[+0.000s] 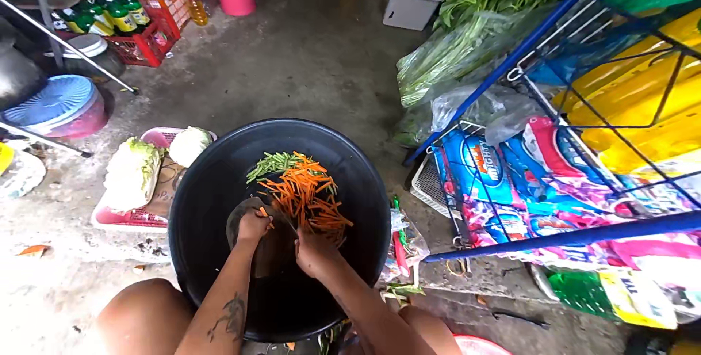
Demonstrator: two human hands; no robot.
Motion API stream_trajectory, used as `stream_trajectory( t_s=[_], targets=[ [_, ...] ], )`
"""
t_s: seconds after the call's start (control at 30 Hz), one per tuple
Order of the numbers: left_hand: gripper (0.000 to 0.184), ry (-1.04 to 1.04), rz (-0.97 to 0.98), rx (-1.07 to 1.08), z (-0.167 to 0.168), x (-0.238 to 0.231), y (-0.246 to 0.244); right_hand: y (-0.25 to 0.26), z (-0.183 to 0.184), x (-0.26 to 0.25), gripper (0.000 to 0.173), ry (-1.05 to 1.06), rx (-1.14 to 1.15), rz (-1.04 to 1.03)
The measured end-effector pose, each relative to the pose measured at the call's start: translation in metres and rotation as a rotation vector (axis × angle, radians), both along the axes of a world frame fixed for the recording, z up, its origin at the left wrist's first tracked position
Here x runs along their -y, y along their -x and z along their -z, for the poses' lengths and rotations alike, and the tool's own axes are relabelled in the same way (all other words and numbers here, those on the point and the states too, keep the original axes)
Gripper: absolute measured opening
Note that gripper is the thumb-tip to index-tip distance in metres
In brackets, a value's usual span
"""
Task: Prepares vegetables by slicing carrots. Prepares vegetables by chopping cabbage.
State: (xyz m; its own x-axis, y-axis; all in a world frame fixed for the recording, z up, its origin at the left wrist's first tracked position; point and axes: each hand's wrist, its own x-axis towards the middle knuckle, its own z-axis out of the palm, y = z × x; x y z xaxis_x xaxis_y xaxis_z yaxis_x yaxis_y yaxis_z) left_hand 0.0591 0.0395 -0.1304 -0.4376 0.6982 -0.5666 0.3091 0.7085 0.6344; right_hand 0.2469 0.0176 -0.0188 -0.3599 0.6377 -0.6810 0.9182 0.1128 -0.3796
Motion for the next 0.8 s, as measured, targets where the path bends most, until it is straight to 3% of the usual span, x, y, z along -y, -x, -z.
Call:
stream_trajectory(
  t_s=[0.1,0.23,0.37,0.8],
  targets=[
    [0.042,0.015,0.041,-0.06,-0.008,0.001,0.007,0.01,0.016,0.008,0.047,-0.015,0.035,0.004],
    [0.029,-0.092,-0.049,-0.011,-0.004,0.0,0.016,0.015,0.023,0.009,0.047,-0.021,0.067,0.011],
    [0.035,-0.143,-0.054,0.038,0.0,-0.007,0.013,0.021,0.019,0.01,0.048,-0.01,0.087,0.014],
    [0.026,-0.206,-0.063,0.016,0.006,-0.006,0.009,0.039,0.01,0.013,0.045,-0.036,0.181,-0.029]
  ],
)
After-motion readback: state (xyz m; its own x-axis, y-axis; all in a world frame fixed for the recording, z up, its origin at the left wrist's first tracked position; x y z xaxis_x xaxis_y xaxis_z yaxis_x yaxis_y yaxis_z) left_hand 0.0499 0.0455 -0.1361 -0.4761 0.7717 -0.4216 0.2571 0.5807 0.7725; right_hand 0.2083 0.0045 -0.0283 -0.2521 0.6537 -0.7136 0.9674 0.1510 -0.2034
